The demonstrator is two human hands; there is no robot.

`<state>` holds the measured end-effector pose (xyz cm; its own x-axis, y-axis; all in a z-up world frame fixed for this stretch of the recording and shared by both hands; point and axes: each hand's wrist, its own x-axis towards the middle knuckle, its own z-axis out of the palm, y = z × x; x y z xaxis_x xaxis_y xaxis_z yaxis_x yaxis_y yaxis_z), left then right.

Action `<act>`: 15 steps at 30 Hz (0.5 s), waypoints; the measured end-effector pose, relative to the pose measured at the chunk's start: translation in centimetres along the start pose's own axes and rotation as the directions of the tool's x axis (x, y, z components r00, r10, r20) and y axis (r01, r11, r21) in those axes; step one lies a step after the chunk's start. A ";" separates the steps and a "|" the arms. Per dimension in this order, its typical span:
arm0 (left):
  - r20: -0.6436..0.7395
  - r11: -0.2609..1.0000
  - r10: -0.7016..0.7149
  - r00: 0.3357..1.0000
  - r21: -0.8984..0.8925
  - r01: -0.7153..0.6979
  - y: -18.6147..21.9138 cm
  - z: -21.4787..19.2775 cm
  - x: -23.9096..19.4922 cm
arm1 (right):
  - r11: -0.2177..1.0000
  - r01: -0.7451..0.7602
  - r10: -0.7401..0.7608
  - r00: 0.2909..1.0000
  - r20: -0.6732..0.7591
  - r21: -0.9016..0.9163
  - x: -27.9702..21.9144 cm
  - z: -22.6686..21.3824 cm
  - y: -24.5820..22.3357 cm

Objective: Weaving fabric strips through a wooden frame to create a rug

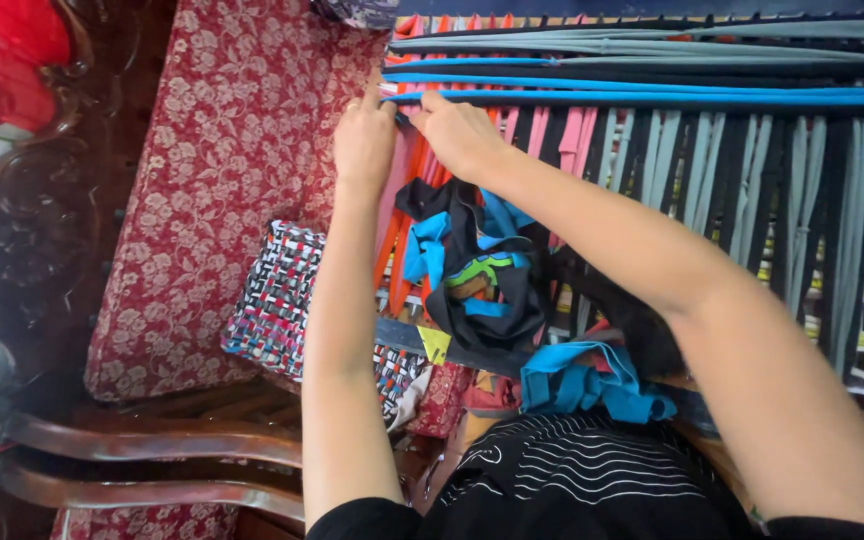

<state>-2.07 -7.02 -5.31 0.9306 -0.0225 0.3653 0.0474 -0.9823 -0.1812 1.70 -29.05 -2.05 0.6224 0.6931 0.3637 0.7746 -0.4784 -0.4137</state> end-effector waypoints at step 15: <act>-0.028 0.964 0.226 0.974 0.148 -0.220 0.3 -4.7 -0.1 | -0.065 -0.619 -0.032 0.785 0.619 0.782 -22.1 -21.8 -1.8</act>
<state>-3.82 -8.21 -1.12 0.9068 -0.2495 0.3399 -0.1055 -0.9147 -0.3900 -11.00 -55.30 8.87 0.3941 0.8929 -0.2177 -0.5237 0.0235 -0.8516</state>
